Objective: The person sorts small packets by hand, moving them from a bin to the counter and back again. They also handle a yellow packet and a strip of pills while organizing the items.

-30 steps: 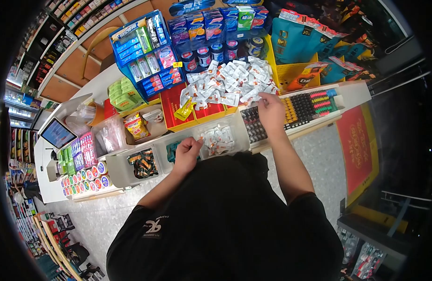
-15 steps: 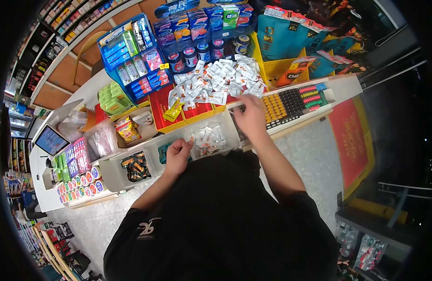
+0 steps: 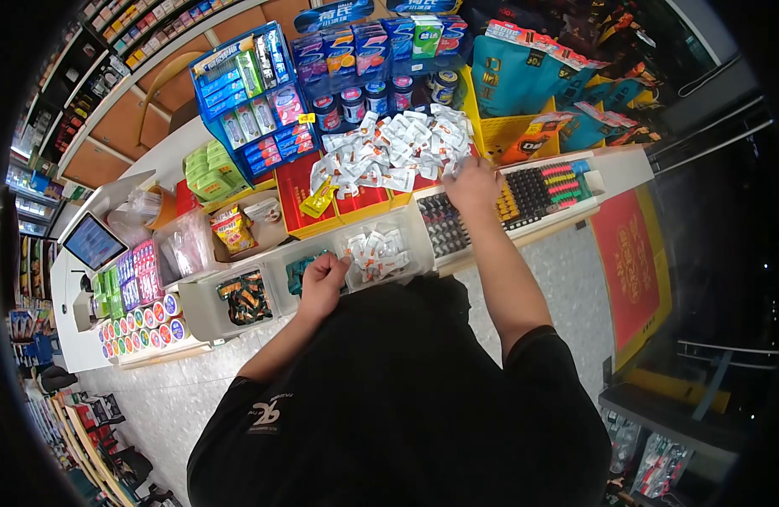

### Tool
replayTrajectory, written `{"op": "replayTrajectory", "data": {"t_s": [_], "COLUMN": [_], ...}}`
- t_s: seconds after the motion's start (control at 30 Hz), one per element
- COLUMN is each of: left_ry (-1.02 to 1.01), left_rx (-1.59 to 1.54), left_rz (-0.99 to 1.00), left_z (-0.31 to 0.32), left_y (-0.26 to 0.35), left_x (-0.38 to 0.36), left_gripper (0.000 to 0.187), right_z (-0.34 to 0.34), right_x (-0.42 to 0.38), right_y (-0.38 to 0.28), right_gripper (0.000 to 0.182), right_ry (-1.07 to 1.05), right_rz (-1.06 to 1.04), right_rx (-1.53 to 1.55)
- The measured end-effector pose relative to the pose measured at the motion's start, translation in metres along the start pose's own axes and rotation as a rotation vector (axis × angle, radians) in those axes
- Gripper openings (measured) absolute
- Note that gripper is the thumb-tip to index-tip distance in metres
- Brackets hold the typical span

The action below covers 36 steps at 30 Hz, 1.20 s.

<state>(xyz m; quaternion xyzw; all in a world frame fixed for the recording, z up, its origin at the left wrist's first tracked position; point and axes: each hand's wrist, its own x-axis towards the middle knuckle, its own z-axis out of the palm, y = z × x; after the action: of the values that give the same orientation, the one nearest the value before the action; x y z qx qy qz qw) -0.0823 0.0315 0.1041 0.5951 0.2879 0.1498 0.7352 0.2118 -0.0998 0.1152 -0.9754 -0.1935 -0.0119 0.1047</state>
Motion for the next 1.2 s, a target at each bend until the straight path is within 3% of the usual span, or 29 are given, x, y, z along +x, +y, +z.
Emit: {"op": "replayTrajectory", "data": {"t_s": [0.2, 0.43, 0.57, 0.67, 0.73, 0.77, 0.9, 0.97, 1.03, 1.1, 1.13, 1.2], "left_ry": [-0.015, -0.018, 0.019, 0.047, 0.043, 0.036, -0.012, -0.019, 0.012, 0.017, 0.02, 0.018], "left_rx": [0.005, -0.014, -0.017, -0.015, -0.017, -0.02, 0.0, 0.003, 0.049, -0.001, -0.046, -0.031], "left_rz": [-0.012, -0.016, -0.03, -0.025, -0.036, -0.036, -0.038, -0.019, -0.024, -0.035, -0.043, -0.028], "left_z": [0.001, -0.001, -0.01, -0.012, -0.012, -0.01, -0.003, -0.002, -0.001, -0.003, -0.003, -0.004], "left_y": [-0.005, -0.004, -0.008, -0.006, -0.008, -0.006, -0.005, -0.005, -0.004, -0.003, -0.001, 0.0], "left_x": [-0.001, -0.009, -0.013, -0.013, -0.011, -0.01, -0.007, -0.006, -0.007, -0.008, -0.007, -0.006], "left_gripper": [0.037, 0.038, 0.036, 0.036, 0.036, 0.036, 0.037, 0.037, 0.038, 0.038, 0.038, 0.038], "right_z": [0.0, -0.003, -0.051, -0.063, -0.064, -0.067, -0.051, -0.038, -0.024, -0.014, -0.012, -0.01], "right_x": [0.006, 0.017, 0.002, -0.01, -0.021, -0.032, -0.053, -0.056, -0.046, -0.026, -0.017, -0.007], "right_y": [0.004, 0.028, 0.045, 0.047, 0.034, 0.026, -0.002, -0.006, 0.006, 0.025, 0.03, 0.03], "right_gripper": [0.044, 0.02, 0.021, 0.024, 0.027, 0.033, 0.037, 0.041, 0.038, 0.044, 0.046, 0.045], "right_ry": [-0.006, 0.334, 0.457, 0.511, 0.426, 0.321, 0.112, -0.014, 0.046, 0.168, 0.171, 0.129], "right_rz": [-0.006, -0.062, 0.035, 0.056, -0.111, -0.129, -0.22, -0.211, -0.205, -0.133, -0.137, -0.105], "right_rx": [0.052, 0.27, 0.363, 0.57, 1.2, 1.225, 0.83, 0.898, 0.817, 0.524, 0.286, 0.214]}}
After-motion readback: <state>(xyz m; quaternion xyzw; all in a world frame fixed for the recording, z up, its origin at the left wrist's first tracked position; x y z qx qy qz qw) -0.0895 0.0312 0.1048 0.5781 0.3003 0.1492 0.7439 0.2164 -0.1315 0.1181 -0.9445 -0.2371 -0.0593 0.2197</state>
